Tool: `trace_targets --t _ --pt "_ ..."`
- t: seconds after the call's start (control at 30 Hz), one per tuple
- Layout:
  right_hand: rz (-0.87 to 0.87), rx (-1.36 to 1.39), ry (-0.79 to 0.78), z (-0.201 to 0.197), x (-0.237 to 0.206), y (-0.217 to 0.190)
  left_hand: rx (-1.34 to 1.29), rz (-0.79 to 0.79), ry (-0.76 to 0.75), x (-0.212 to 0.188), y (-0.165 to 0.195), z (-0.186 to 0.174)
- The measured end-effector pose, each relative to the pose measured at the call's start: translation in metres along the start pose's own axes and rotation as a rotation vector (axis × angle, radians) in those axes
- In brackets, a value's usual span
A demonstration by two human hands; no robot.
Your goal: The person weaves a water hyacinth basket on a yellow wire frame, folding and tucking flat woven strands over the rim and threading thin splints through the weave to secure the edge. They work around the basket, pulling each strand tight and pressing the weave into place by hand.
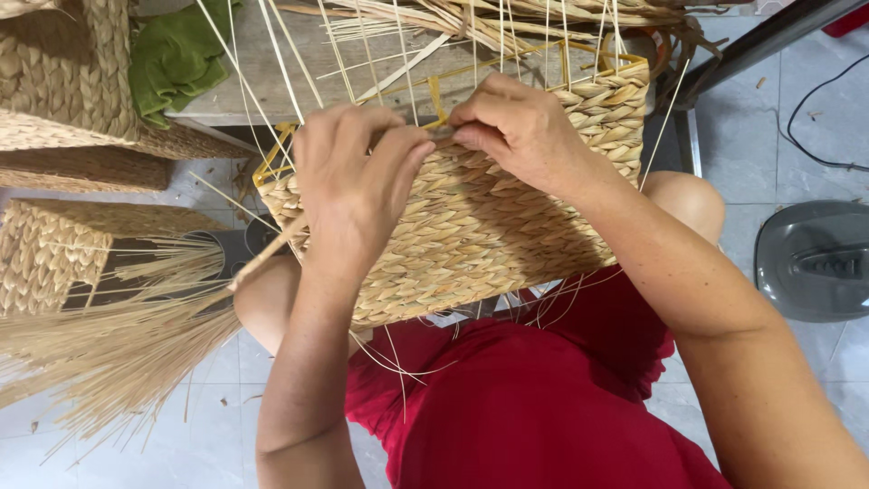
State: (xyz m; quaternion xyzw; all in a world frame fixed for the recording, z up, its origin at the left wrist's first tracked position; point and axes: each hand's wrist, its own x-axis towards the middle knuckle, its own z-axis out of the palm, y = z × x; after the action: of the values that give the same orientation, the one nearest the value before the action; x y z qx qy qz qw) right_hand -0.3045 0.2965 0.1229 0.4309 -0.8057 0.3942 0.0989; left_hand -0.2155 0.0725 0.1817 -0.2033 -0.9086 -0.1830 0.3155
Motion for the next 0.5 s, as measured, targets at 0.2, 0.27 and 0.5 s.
trace_targets --t 0.2,0.27,0.5 --pt "0.045 -0.09 0.002 -0.003 0.0 -0.002 -0.001 -0.163 -0.013 -0.018 0.027 0.013" --pt "0.068 -0.005 0.007 -0.002 0.001 -0.001 0.067 -0.248 -0.066 -0.022 0.023 0.025" --pt "0.014 -0.037 0.026 0.001 -0.001 0.001 -0.072 -0.26 -0.123 -0.042 0.031 0.054"
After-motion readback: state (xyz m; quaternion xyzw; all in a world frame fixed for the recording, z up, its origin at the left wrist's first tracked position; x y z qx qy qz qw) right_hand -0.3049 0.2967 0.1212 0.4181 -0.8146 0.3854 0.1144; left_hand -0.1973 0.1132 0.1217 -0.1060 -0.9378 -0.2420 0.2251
